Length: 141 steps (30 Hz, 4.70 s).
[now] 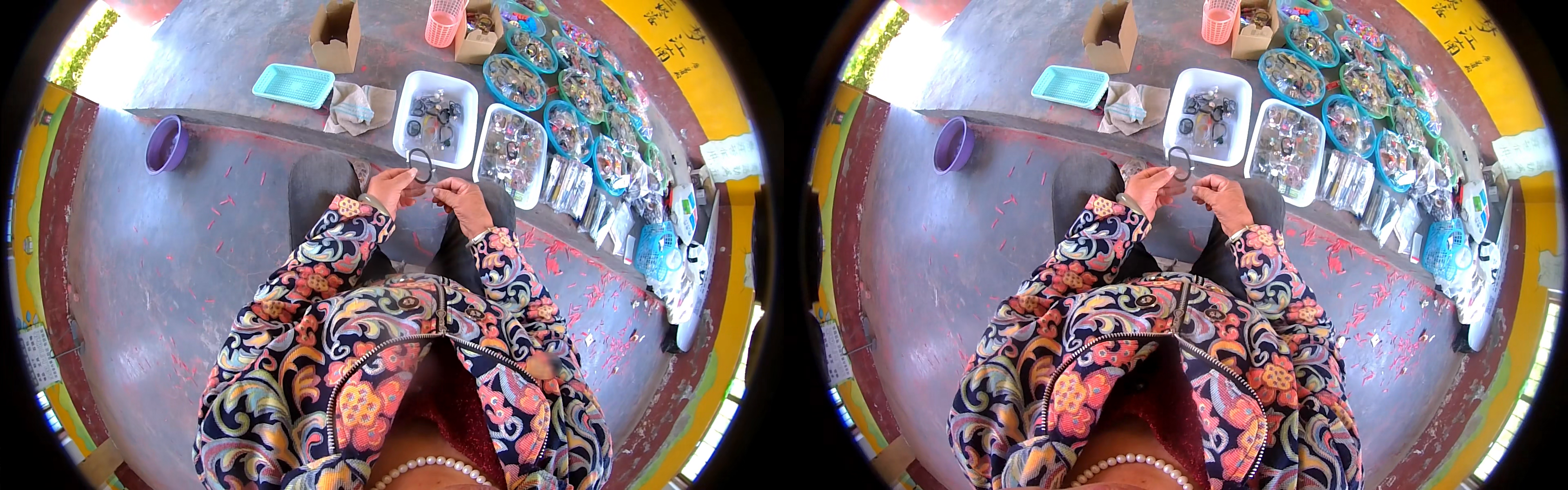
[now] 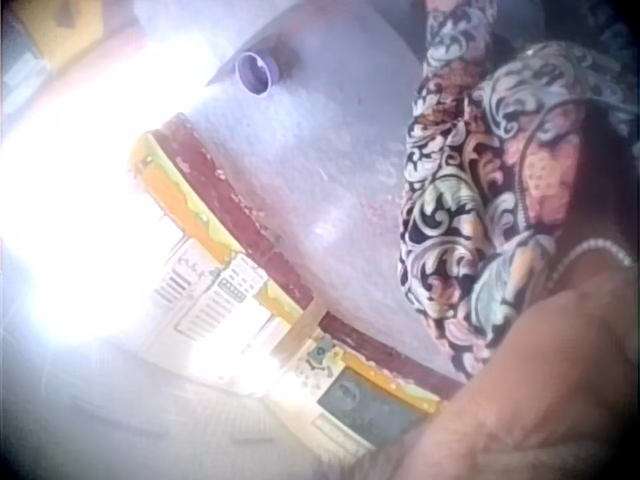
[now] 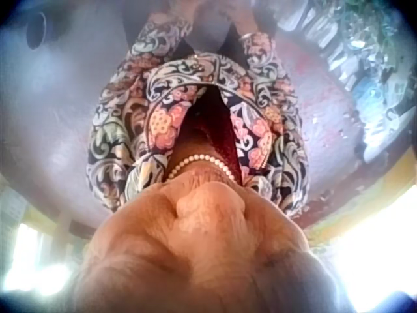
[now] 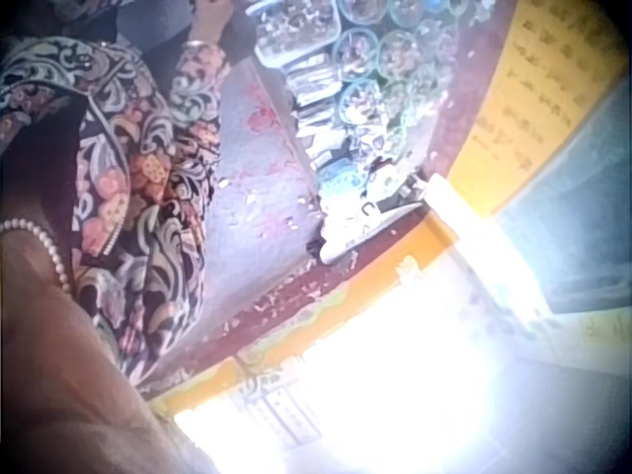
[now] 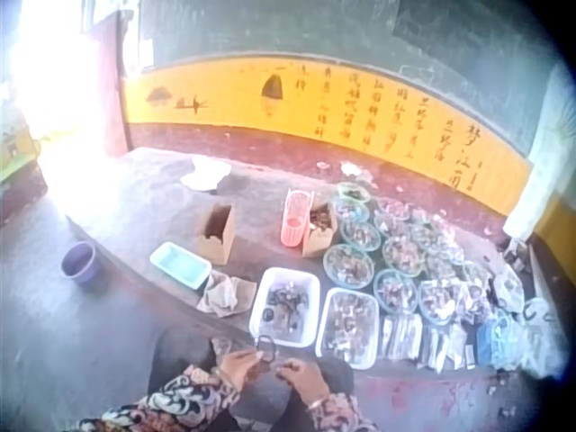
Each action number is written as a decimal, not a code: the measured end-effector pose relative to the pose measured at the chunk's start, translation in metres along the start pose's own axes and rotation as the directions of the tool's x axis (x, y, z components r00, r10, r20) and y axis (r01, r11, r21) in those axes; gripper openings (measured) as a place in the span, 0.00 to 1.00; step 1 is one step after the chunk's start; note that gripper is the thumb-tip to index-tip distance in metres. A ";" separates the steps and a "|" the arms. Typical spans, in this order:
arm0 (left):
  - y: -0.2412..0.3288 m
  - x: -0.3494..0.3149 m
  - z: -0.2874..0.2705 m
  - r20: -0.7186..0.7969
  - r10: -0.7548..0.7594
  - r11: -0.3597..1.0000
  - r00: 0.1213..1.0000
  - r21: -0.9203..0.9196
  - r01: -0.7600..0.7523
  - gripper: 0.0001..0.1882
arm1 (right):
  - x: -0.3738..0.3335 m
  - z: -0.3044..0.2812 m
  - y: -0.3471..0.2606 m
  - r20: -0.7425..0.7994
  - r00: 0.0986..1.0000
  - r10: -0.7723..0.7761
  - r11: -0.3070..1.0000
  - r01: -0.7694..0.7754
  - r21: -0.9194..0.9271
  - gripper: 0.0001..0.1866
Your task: The person sits on the floor and repeatedly picks up small metal keychains from a white plastic tray. They place each keychain into a small clear plastic bag and then set the packaged item into a second white tray. The process is repeated continuously throughout the clip.
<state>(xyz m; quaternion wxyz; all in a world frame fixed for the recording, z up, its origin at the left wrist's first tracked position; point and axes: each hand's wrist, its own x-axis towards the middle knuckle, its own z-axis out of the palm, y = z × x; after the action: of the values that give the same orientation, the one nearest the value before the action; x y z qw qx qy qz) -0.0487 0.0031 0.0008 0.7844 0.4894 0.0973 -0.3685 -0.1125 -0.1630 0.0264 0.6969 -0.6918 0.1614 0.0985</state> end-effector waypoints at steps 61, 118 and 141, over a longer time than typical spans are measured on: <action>-0.013 0.007 0.016 0.012 -0.201 0.945 0.979 0.264 0.191 0.12 | 0.069 -0.162 0.059 -0.584 0.801 -0.134 0.442 -0.479 -0.759 0.35; -0.005 0.012 -0.003 0.124 0.135 0.945 0.983 -0.315 -0.090 0.07 | 0.004 0.008 -0.005 -0.114 0.991 -0.065 0.951 0.096 0.293 0.14; 0.006 -0.008 0.006 0.241 -0.023 0.921 0.970 0.382 -0.073 0.08 | 0.012 0.010 0.002 -0.056 0.998 -0.018 0.971 0.031 0.237 0.10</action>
<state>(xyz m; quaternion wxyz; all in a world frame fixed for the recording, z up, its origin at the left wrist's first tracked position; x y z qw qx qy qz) -0.0514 0.0036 0.0123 0.6826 0.5877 -0.0795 -0.4270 -0.1013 -0.1544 0.0202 0.7713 -0.6077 0.1821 0.0515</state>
